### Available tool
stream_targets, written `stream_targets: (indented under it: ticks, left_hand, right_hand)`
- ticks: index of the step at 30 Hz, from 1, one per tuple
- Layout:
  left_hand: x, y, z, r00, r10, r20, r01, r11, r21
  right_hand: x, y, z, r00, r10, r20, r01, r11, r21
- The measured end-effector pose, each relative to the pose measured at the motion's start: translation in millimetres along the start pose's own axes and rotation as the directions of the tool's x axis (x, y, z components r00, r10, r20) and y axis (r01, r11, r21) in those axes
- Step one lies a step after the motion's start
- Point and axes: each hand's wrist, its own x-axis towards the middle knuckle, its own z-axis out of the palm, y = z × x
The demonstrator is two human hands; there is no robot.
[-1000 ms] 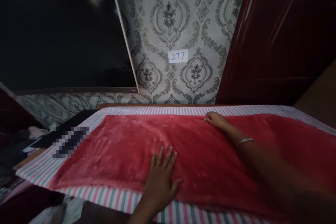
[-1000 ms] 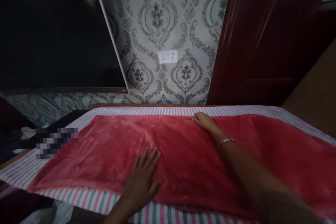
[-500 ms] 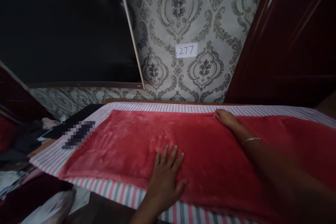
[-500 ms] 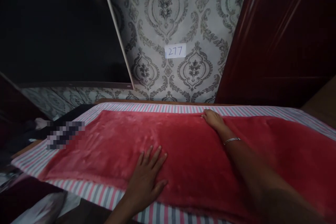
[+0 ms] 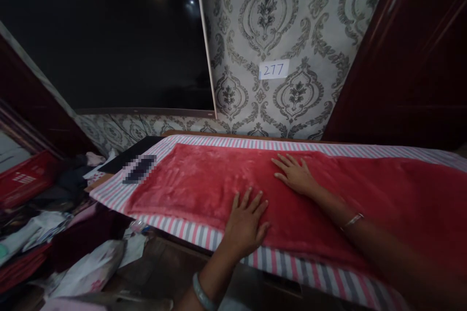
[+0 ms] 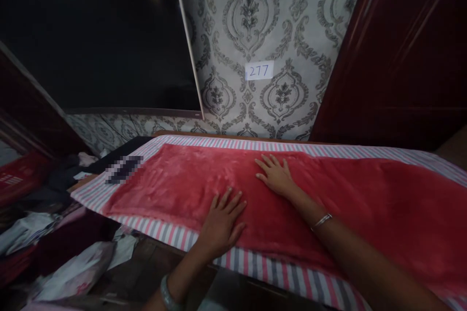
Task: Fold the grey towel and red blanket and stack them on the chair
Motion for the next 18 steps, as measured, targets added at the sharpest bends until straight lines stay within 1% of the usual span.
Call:
stream_targets:
  ticks: [2, 4, 7, 10, 12, 14, 16, 18]
  left_hand:
    - [0.0, 0.8, 2.1, 1.000, -0.011, -0.012, 0.011, 1.000, -0.005]
    - [0.3, 1.8, 4.3, 1.000, -0.017, -0.025, 0.018, 1.000, 0.003]
    - [-0.4, 2.6, 7.4, 0.999, 0.015, -0.038, -0.014, 1.000, 0.024]
    - [-2.6, 2.4, 9.0, 0.998, 0.033, -0.057, -0.031, 0.999, 0.042]
    - [-3.9, 2.7, 9.0, 0.996, 0.035, -0.083, -0.031, 0.998, 0.048]
    - [-4.9, 4.0, 8.8, 0.992, 0.044, -0.117, -0.038, 0.998, 0.047]
    - [-5.9, 5.7, 9.0, 0.986, 0.063, -0.154, -0.057, 0.998, 0.038]
    - [-8.0, 6.2, 8.5, 0.980, 0.088, -0.180, -0.083, 0.996, 0.036]
  right_hand:
    - [-6.0, -1.9, 6.1, 0.996, 0.061, 0.064, -0.062, 0.998, 0.017]
    - [-7.3, 2.5, 8.3, 0.987, 0.117, 0.110, -0.121, 0.992, 0.031]
    - [-4.0, 8.5, 7.6, 0.983, 0.129, 0.133, -0.135, 0.990, 0.039]
    - [-2.5, 4.2, 7.3, 0.979, 0.160, 0.128, -0.164, 0.986, 0.024]
    - [-8.1, -4.4, 9.0, 0.986, 0.143, 0.085, -0.144, 0.989, 0.011]
    - [-20.4, -15.0, 13.5, 0.998, 0.064, 0.009, -0.064, 0.998, 0.009]
    - [-37.1, -24.5, 21.2, 0.998, -0.012, -0.056, 0.013, 1.000, 0.022]
    - [-53.2, -30.8, 30.6, 0.996, -0.033, -0.086, 0.037, 0.999, 0.038]
